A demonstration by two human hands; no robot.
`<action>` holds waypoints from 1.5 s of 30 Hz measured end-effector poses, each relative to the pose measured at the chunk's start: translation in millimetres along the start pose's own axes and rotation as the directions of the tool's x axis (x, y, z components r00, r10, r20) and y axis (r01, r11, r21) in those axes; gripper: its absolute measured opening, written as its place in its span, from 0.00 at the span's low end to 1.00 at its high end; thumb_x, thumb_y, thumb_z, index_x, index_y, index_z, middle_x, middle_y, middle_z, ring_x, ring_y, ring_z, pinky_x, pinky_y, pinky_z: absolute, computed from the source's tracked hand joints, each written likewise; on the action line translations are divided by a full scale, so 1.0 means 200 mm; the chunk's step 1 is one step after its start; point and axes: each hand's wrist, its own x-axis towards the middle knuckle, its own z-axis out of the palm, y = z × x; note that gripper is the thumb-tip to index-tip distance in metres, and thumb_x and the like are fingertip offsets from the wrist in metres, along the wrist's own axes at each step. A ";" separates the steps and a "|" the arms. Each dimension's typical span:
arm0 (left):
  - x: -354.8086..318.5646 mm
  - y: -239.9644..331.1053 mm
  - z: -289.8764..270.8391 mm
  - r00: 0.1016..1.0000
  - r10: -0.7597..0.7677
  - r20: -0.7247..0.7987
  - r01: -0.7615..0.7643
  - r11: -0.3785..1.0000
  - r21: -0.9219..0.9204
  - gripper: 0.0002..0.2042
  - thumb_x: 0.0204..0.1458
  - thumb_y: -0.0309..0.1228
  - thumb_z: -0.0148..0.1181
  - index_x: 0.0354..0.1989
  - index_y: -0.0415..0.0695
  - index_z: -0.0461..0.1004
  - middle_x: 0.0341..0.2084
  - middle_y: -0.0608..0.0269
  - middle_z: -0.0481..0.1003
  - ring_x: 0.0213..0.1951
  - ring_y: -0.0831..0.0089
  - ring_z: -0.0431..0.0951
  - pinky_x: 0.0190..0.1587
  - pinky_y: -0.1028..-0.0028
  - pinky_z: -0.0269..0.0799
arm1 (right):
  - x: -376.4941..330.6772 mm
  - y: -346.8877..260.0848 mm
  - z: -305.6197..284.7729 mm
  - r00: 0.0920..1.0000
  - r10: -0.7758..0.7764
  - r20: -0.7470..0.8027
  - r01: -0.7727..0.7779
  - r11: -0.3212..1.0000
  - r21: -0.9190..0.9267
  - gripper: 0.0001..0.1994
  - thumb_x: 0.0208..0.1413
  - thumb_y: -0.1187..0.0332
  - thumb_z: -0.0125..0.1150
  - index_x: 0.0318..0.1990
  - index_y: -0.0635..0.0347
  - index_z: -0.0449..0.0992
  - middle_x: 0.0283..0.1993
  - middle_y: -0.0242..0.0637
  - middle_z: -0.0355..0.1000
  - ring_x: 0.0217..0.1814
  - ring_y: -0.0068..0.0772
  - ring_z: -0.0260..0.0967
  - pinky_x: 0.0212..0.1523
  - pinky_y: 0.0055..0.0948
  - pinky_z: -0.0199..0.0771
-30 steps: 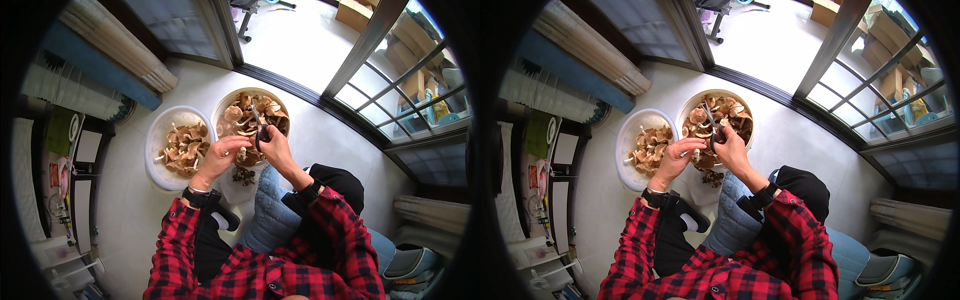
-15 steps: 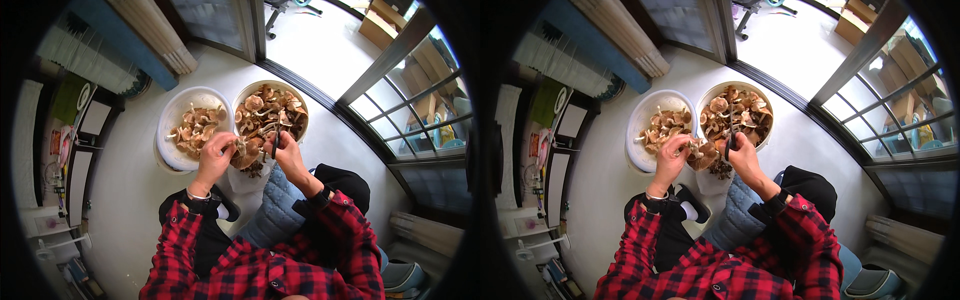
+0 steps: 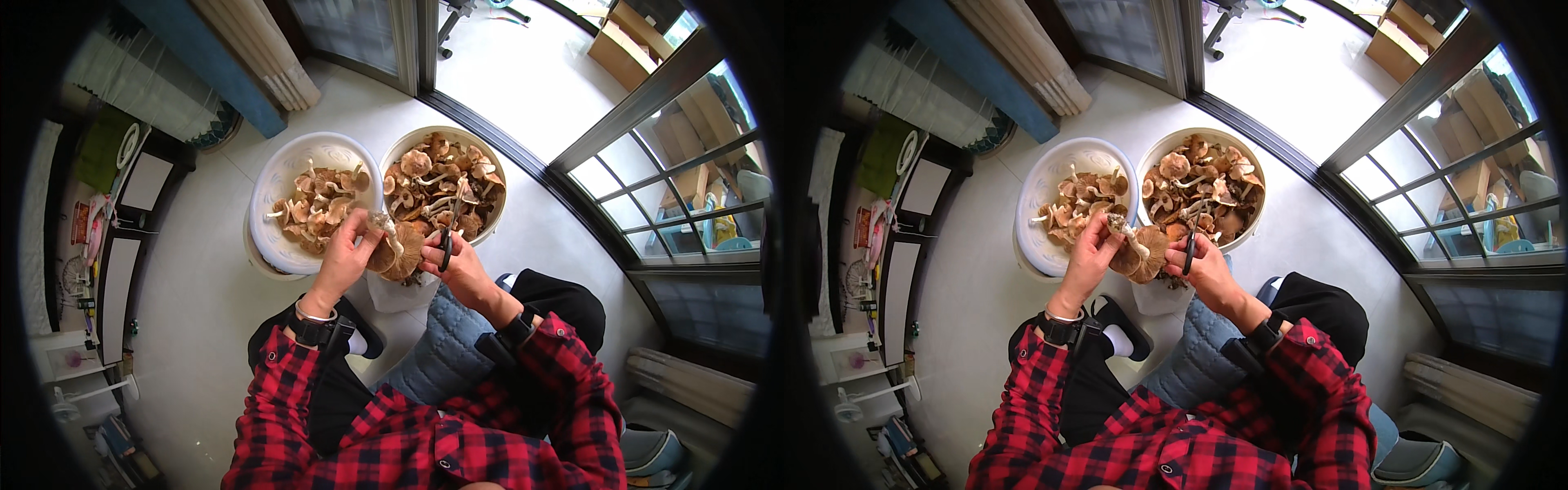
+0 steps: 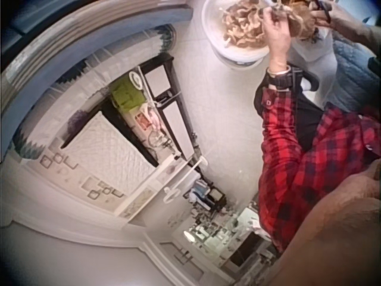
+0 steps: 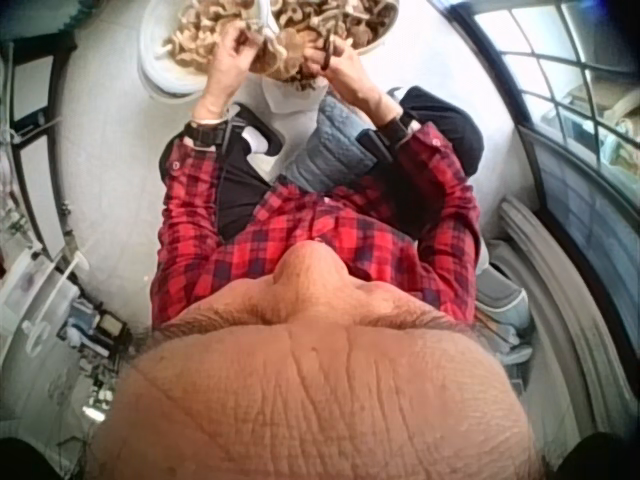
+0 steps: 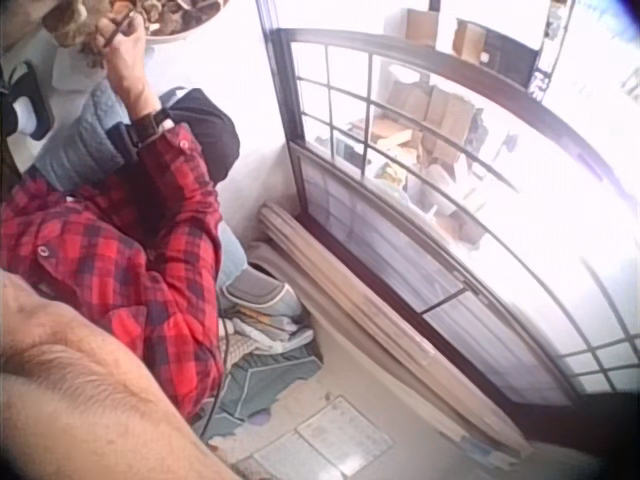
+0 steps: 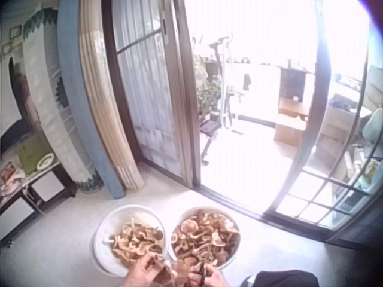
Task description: The person sits on the floor and uses scissors to trim the stems of mushrooms. They pick mushrooms from a large bowl, cut the stems, and place the trimmed mushrooms into a smaller bowl while discarding the stems.
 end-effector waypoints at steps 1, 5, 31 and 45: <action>0.00 0.01 0.00 0.999 -0.026 0.023 0.026 1.000 0.006 0.07 0.61 0.28 0.56 0.44 0.40 0.72 0.34 0.69 0.76 0.37 0.82 0.72 0.44 0.78 0.69 | 0.01 0.00 0.00 0.999 0.023 -0.024 -0.023 1.000 0.001 0.15 0.55 0.71 0.67 0.46 0.58 0.68 0.43 0.29 0.70 0.45 0.24 0.70 0.50 0.28 0.74; -0.01 0.07 0.02 0.983 -0.117 0.145 0.132 0.987 -0.097 0.11 0.60 0.26 0.57 0.51 0.42 0.72 0.39 0.70 0.75 0.40 0.83 0.71 0.49 0.79 0.68 | 0.03 0.01 -0.03 0.998 -0.054 -0.041 0.056 0.997 0.048 0.13 0.54 0.72 0.67 0.43 0.58 0.68 0.42 0.30 0.70 0.45 0.24 0.71 0.51 0.26 0.73; 0.06 -0.22 -0.12 0.864 -0.402 0.303 0.450 0.349 -0.822 0.16 0.62 0.41 0.54 0.51 0.44 0.71 0.49 0.56 0.74 0.54 0.61 0.74 0.57 0.56 0.72 | 0.03 -0.03 -0.10 0.989 -0.146 -0.023 0.124 0.905 -0.407 0.14 0.50 0.68 0.69 0.42 0.60 0.72 0.39 0.29 0.75 0.39 0.18 0.68 0.42 0.21 0.69; -0.01 -0.11 0.11 0.862 -0.433 0.264 0.457 0.889 -0.034 0.13 0.55 0.35 0.66 0.39 0.36 0.81 0.29 0.73 0.78 0.31 0.87 0.72 0.34 0.81 0.68 | -0.04 -0.23 -0.19 0.981 -0.008 0.193 0.192 0.161 -0.968 0.29 0.47 0.41 0.68 0.31 0.64 0.71 0.26 0.47 0.73 0.32 0.50 0.73 0.33 0.42 0.71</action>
